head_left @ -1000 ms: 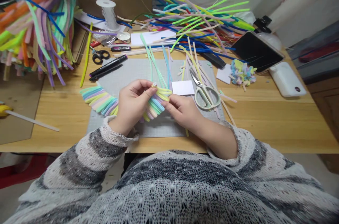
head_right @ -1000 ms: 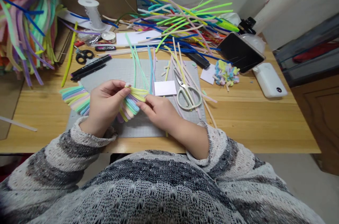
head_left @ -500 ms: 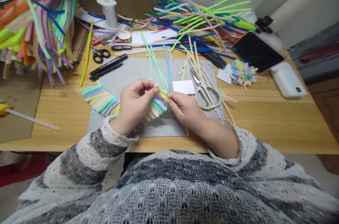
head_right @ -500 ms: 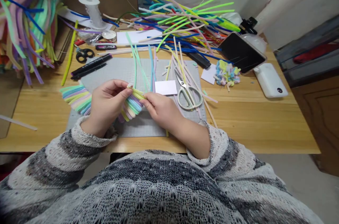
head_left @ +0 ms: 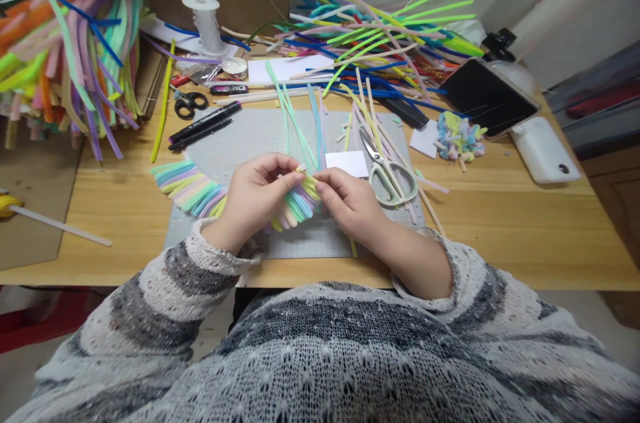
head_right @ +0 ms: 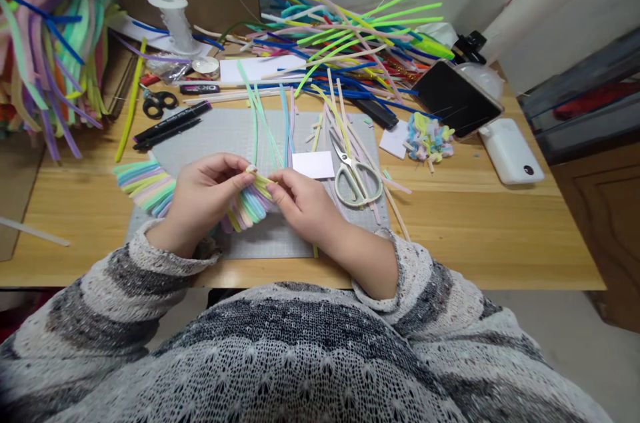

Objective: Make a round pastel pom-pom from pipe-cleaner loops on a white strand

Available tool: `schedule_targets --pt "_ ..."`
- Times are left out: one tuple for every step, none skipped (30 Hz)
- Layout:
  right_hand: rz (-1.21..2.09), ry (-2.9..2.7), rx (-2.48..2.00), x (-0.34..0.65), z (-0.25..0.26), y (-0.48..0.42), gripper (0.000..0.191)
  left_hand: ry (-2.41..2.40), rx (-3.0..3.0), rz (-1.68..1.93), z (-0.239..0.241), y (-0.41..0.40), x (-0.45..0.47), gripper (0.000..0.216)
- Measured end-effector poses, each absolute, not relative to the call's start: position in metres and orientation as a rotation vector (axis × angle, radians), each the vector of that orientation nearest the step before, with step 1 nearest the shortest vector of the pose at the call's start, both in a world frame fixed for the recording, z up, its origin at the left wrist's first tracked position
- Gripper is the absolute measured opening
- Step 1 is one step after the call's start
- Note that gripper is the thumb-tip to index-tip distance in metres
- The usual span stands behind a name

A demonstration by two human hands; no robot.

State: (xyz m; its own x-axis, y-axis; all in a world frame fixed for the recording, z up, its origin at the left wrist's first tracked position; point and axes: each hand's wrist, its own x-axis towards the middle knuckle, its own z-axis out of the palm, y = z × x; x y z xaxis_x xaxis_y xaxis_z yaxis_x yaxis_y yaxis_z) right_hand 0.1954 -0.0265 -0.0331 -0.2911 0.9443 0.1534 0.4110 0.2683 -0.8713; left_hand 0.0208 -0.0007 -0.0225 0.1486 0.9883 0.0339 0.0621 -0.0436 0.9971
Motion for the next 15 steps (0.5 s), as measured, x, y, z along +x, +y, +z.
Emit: schedule_targets --pt "0.981 -1.812 -1.201 0.195 -0.033 -0.027 0.023 1.107 1.37 1.061 -0.022 -0.001 0.02 0.016" --pt "0.996 -1.799 -1.17 0.195 -0.033 -0.027 0.022 1.099 1.391 1.034 -0.023 -0.001 0.02 0.016" --pt "1.015 -1.794 -1.146 0.194 -0.034 -0.027 0.02 1.097 1.414 1.015 -0.023 -0.002 0.02 0.015" --pt "1.048 -1.785 -1.13 0.194 -0.034 -0.027 0.019 1.099 1.434 1.003 -0.023 -0.002 0.02 0.015" --pt "1.099 -1.759 -1.123 0.193 -0.034 -0.027 0.018 1.104 1.448 1.0 -0.024 -0.002 0.02 0.015" --pt "1.168 -1.714 -1.122 0.192 -0.034 -0.028 0.018 1.109 1.455 1.001 -0.025 -0.002 0.02 0.014" --pt "1.243 -1.657 -1.122 0.19 -0.034 -0.028 0.018 1.114 1.458 1.005 -0.025 -0.003 0.021 0.014" --pt "1.317 -1.6 -1.123 0.189 -0.034 -0.028 0.018 1.121 1.461 1.008 -0.026 -0.003 0.021 0.014" --pt "1.38 -1.557 -1.125 0.188 -0.034 -0.029 0.018 1.132 1.468 1.016 -0.026 -0.003 0.021 0.015" --pt "1.428 -1.531 -1.128 0.187 -0.034 -0.029 0.019 1.148 1.485 1.026 -0.026 -0.003 0.022 0.015" --pt "1.46 -1.519 -1.132 0.186 -0.035 -0.028 0.018 1.169 1.515 1.039 -0.026 -0.003 0.022 0.014" --pt "1.483 -1.516 -1.137 0.185 -0.036 -0.028 0.018 1.19 1.561 1.052 -0.026 -0.004 0.023 0.013" --pt "1.505 -1.518 -1.143 0.183 -0.038 -0.028 0.018 1.207 1.621 1.064 -0.026 -0.004 0.024 0.011" --pt "1.526 -1.519 -1.148 0.182 -0.041 -0.028 0.018 1.215 1.693 1.071 -0.025 -0.005 0.025 0.009" --pt "1.547 -1.516 -1.159 0.181 -0.043 -0.028 0.018 1.212 1.771 1.074 -0.024 -0.006 0.025 0.006"
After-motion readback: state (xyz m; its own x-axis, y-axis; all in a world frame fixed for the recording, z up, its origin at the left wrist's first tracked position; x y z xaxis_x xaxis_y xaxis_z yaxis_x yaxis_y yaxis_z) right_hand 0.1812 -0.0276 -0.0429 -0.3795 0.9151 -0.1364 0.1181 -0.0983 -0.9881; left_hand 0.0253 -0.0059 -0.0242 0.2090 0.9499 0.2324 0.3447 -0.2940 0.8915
